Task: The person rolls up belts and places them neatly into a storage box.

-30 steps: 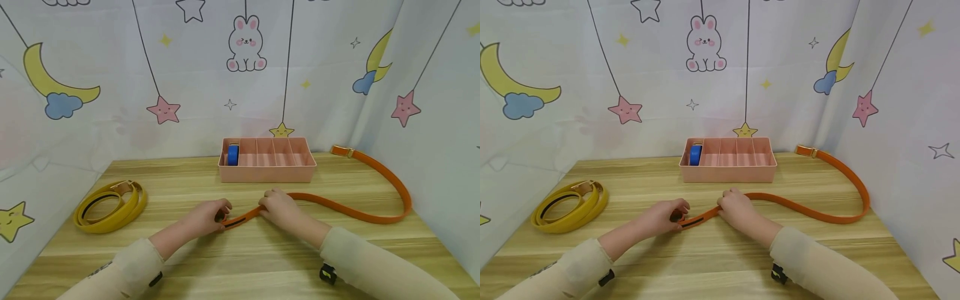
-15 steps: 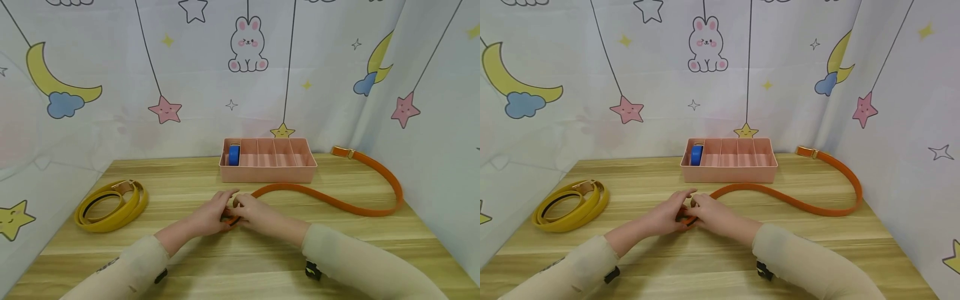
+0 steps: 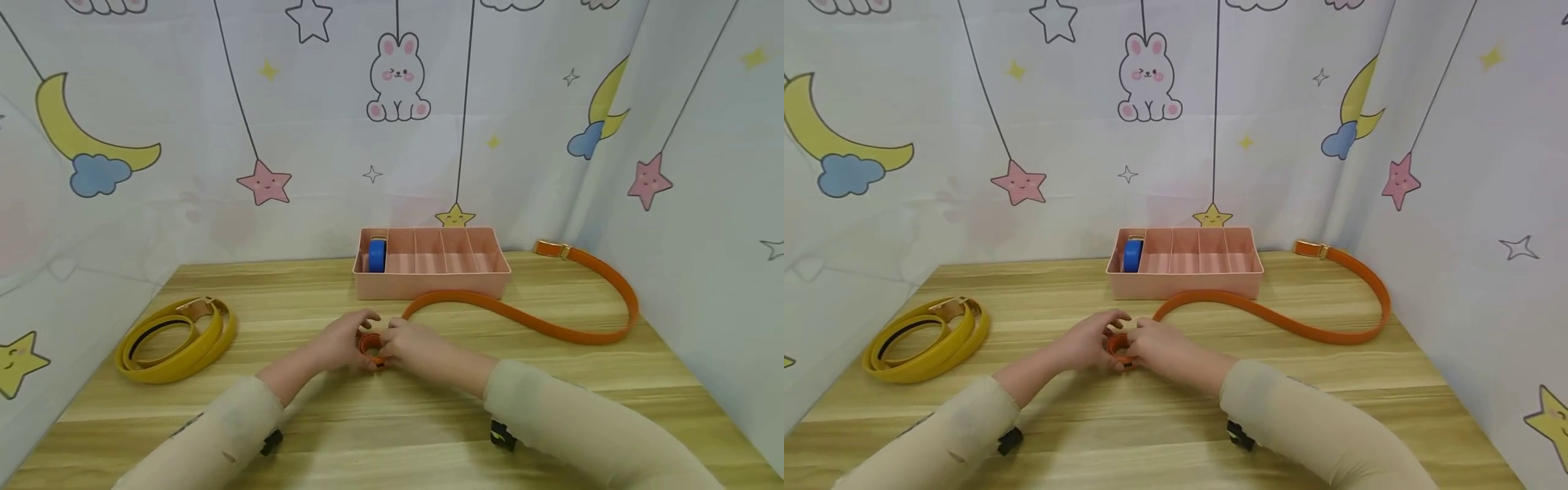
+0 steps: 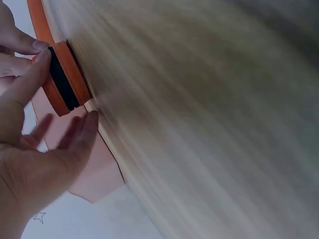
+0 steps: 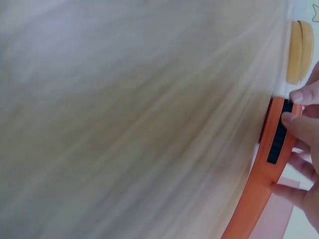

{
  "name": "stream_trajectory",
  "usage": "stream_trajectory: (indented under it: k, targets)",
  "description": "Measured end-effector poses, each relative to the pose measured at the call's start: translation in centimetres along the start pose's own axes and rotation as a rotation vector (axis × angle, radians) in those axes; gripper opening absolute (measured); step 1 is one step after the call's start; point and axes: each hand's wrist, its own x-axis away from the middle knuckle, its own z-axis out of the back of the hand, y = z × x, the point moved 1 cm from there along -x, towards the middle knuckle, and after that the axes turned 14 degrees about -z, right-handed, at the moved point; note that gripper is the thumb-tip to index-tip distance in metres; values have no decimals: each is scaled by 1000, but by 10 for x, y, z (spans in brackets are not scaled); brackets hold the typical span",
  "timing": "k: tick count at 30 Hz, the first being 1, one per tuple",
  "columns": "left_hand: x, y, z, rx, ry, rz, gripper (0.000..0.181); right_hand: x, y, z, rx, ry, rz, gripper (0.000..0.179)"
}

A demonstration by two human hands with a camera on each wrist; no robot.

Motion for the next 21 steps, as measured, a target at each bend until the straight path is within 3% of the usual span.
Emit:
stream_trajectory:
  k: [4,9,12,15,17,21]
  targets:
    - [-5,-4,1,20,62,207,58,-8,-4,2,80,-88,-175,11]
    - [-16,-7,3,229,167,333,40,-19,-4,0,10,-82,-362,13]
    - [-23,-8,6,225,217,341,31,-26,-3,-1,-5,-57,-433,18]
    - [-29,-7,9,120,214,333,30,-29,-2,0,-6,-54,-471,14]
    - [-32,-7,10,94,208,329,31,-30,0,-1,5,-50,-456,12]
    - [-39,-5,9,76,195,310,33,-26,8,-2,55,-31,-347,10]
